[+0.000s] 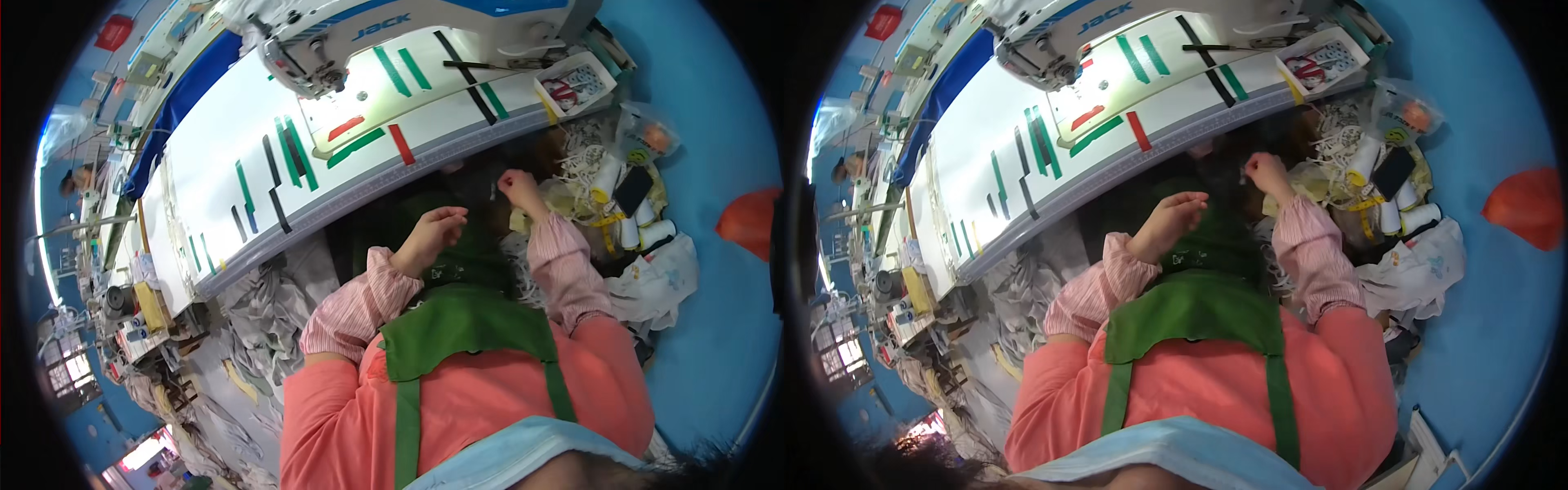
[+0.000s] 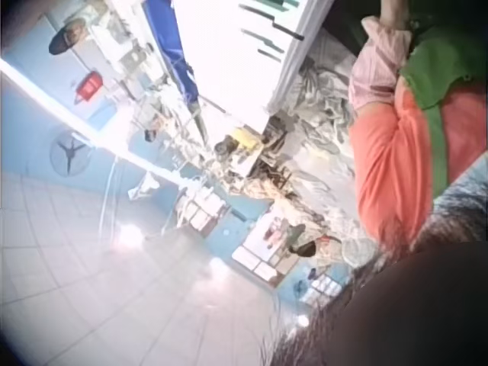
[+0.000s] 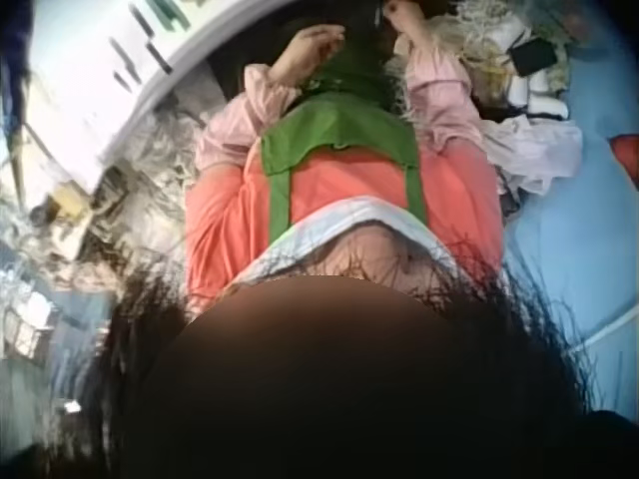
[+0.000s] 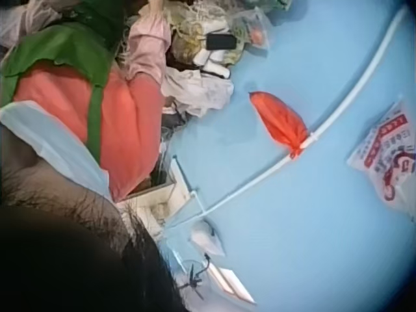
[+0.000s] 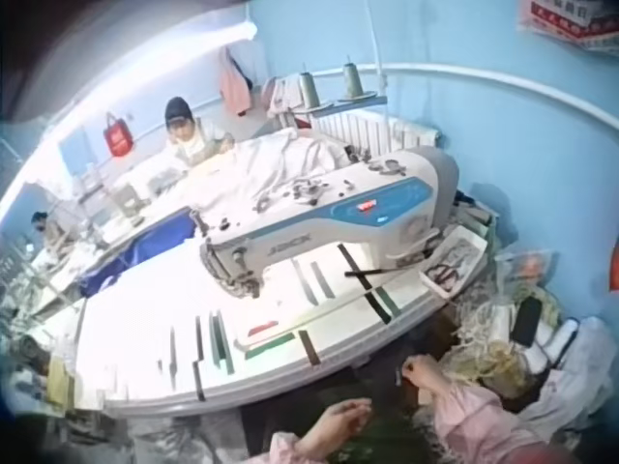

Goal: Sewing fabric pieces together using an industrial sewing machine to create pillow covers.

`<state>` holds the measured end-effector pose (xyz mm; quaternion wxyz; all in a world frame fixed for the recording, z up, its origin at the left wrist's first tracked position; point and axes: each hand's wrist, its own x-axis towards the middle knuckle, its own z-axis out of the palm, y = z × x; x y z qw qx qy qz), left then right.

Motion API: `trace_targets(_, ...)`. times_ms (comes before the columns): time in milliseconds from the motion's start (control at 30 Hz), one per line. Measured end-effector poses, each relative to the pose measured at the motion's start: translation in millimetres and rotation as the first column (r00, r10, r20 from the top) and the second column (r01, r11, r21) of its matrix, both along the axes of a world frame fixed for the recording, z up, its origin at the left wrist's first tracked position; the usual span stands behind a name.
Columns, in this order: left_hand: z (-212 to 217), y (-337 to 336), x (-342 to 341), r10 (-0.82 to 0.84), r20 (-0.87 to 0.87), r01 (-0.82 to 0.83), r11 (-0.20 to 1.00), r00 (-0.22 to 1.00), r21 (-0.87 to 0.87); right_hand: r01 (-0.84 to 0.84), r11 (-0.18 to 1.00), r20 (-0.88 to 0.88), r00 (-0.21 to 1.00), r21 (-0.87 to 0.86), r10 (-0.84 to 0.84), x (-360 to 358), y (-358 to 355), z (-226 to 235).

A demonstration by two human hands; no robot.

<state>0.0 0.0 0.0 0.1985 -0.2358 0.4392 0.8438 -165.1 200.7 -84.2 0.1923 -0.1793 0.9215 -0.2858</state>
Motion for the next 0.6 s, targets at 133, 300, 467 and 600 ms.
trace_targets(133,16,-14,13,0.083,-0.008,-0.083,0.995,0.997,-0.047,0.191,0.963,-0.227,0.946,-0.192,-0.233,-47,-12,-24)
trace_targets(300,16,-62,61,0.221,-0.086,-0.232,0.961,0.971,-0.149,0.108,0.827,-0.134,0.967,-0.551,-0.215,-39,-32,-21)
trace_targets(467,0,-89,131,0.407,-0.018,-0.396,0.877,0.913,-0.271,-0.208,0.946,0.253,0.929,-0.248,0.271,45,-22,-23)
trace_targets(600,-41,-116,187,0.476,-0.005,-0.423,0.776,0.879,-0.468,-0.237,0.879,0.318,0.867,-0.415,0.384,93,-58,17)
